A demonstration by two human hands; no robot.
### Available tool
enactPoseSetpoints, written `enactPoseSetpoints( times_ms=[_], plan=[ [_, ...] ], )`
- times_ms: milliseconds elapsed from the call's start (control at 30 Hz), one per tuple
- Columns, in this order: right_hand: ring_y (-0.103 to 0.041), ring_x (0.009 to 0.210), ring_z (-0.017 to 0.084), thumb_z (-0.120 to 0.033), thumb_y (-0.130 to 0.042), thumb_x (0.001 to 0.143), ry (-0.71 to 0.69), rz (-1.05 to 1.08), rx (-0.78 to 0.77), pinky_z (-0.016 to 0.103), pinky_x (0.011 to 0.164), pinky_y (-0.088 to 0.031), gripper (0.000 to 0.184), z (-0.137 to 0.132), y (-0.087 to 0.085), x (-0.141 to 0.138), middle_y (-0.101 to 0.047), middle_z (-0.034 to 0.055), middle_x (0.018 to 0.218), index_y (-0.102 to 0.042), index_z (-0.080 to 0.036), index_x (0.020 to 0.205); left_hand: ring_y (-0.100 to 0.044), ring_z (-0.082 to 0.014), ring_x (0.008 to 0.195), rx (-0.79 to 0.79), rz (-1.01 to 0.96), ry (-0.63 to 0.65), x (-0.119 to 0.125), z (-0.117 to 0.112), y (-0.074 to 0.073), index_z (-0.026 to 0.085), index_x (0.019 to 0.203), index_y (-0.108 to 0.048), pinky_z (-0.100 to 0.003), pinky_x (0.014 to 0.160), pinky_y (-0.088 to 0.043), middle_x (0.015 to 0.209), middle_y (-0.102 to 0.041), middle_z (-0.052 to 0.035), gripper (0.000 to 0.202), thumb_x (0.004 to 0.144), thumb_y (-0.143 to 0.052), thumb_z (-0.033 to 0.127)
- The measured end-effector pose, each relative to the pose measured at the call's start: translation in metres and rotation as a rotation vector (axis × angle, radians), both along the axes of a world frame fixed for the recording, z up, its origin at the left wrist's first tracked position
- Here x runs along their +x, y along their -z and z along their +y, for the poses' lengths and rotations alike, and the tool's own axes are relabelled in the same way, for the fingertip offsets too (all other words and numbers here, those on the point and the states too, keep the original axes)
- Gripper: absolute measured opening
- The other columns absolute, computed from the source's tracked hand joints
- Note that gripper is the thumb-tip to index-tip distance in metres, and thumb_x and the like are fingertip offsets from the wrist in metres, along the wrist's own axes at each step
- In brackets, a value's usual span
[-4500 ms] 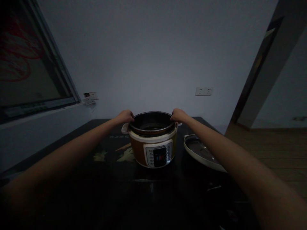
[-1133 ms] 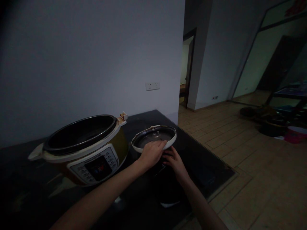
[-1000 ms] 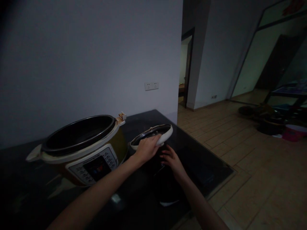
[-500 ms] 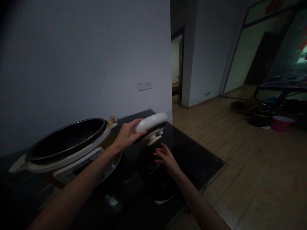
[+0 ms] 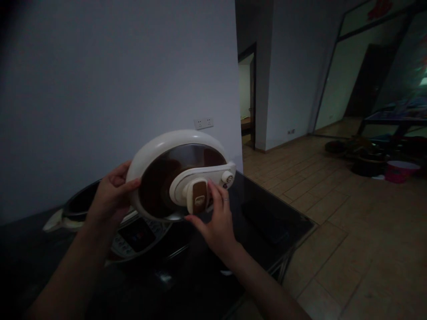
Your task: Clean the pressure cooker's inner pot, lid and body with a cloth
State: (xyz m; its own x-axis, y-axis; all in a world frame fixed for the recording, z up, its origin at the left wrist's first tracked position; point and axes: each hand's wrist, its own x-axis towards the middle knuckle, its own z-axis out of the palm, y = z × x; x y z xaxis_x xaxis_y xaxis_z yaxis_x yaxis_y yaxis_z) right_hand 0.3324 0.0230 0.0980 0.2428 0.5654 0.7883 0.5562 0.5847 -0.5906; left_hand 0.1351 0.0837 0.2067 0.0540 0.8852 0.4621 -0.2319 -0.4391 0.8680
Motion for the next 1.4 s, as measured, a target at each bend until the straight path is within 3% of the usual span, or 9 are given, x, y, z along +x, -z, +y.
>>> enactPoseSetpoints(
  times_ms=[233,467,600,700,867,1033,1133,1267,1400],
  plan=[
    [-0.053,0.111,0.034,-0.04,-0.057,0.085,0.185,-0.212,0.011,0.049,0.085,-0.052,0.084,-0.018,-0.036,-0.042,-0.042,0.0174,0.131,-0.004,-0.026,0.149,-0.069,-0.0253,0.084,-0.067,-0.103,-0.028,-0.027,-0.017,0.006,0.017,0.104,-0.068,-0.029,0.067,-0.06,0.091,-0.073,-0.005,0.053,0.052,-0.08,0.022],
    [-0.059,0.084,0.027,-0.039,-0.053,0.086,0.218,-0.382,-0.039,0.043,0.07,-0.054,0.068,-0.015,-0.076,-0.067,-0.049,0.017,0.119,-0.025,-0.023,0.146,-0.07,-0.0235,0.083,-0.12,-0.206,-0.018,-0.053,-0.02,0.009,0.017,0.098,-0.068,-0.029,0.072,-0.061,0.084,-0.075,-0.0022,0.046,0.054,-0.08,0.02],
    [-0.057,0.085,0.027,-0.046,-0.053,0.086,0.262,-0.471,0.0,0.042,0.071,-0.053,0.065,-0.014,-0.101,-0.087,-0.05,0.0182,0.12,-0.031,-0.022,0.143,-0.07,-0.023,0.083,-0.123,-0.329,-0.06,-0.065,-0.023,0.012,0.019,0.08,-0.068,-0.029,0.073,-0.061,0.075,-0.073,-0.0001,0.024,0.058,-0.078,0.02],
    [-0.056,0.089,0.029,-0.049,-0.05,0.088,0.286,-0.544,0.006,0.043,0.073,-0.05,0.059,-0.009,-0.122,-0.102,-0.051,0.019,0.118,-0.039,-0.019,0.138,-0.068,-0.0232,0.093,-0.094,-0.402,-0.124,-0.07,-0.029,0.015,0.02,0.08,-0.067,-0.03,0.079,-0.059,0.081,-0.074,-0.0012,0.015,0.066,-0.073,0.022],
    [-0.055,0.099,0.031,-0.042,-0.045,0.092,0.264,-0.614,0.018,0.042,0.078,-0.047,0.047,0.017,-0.157,-0.118,-0.049,0.019,0.123,-0.042,-0.018,0.133,-0.063,-0.0214,0.106,0.013,-0.499,-0.255,-0.065,-0.035,0.012,0.022,0.098,-0.066,-0.032,0.089,-0.054,0.102,-0.072,-0.0025,0.024,0.075,-0.068,0.027],
    [-0.054,0.103,0.031,-0.043,-0.04,0.093,0.234,-0.606,0.071,0.042,0.084,-0.045,0.046,0.06,-0.194,-0.129,-0.052,0.0207,0.117,-0.046,-0.006,0.121,-0.06,-0.0188,0.11,0.19,-0.514,-0.366,-0.049,-0.035,-0.005,0.021,0.112,-0.058,-0.033,0.098,-0.047,0.116,-0.066,-0.005,0.034,0.081,-0.062,0.033],
    [-0.056,0.102,0.03,-0.043,-0.042,0.093,0.189,-0.683,0.066,0.043,0.086,-0.043,0.043,0.082,-0.216,-0.134,-0.056,0.0186,0.113,-0.052,-0.007,0.114,-0.059,-0.0194,0.113,0.231,-0.506,-0.333,-0.051,-0.042,-0.015,0.021,0.114,-0.054,-0.032,0.097,-0.047,0.12,-0.064,-0.0066,0.036,0.082,-0.061,0.036],
    [-0.057,0.099,0.027,-0.043,-0.044,0.091,0.099,-0.774,0.028,0.039,0.087,-0.041,0.041,0.109,-0.244,-0.142,-0.062,0.0166,0.107,-0.06,-0.008,0.107,-0.052,-0.0187,0.122,0.28,-0.425,-0.338,-0.094,-0.047,-0.01,0.022,0.112,-0.056,-0.033,0.102,-0.041,0.126,-0.059,-0.0083,0.033,0.089,-0.049,0.044],
    [-0.059,0.094,0.025,-0.043,-0.047,0.088,0.021,-0.846,-0.011,0.035,0.083,-0.042,0.043,0.138,-0.262,-0.154,-0.066,0.017,0.103,-0.065,-0.007,0.103,-0.049,-0.0173,0.124,0.34,-0.254,-0.803,-0.166,-0.032,0.021,0.023,0.113,-0.058,-0.034,0.109,-0.03,0.126,-0.058,-0.0054,0.03,0.085,-0.056,0.032]
  ],
)
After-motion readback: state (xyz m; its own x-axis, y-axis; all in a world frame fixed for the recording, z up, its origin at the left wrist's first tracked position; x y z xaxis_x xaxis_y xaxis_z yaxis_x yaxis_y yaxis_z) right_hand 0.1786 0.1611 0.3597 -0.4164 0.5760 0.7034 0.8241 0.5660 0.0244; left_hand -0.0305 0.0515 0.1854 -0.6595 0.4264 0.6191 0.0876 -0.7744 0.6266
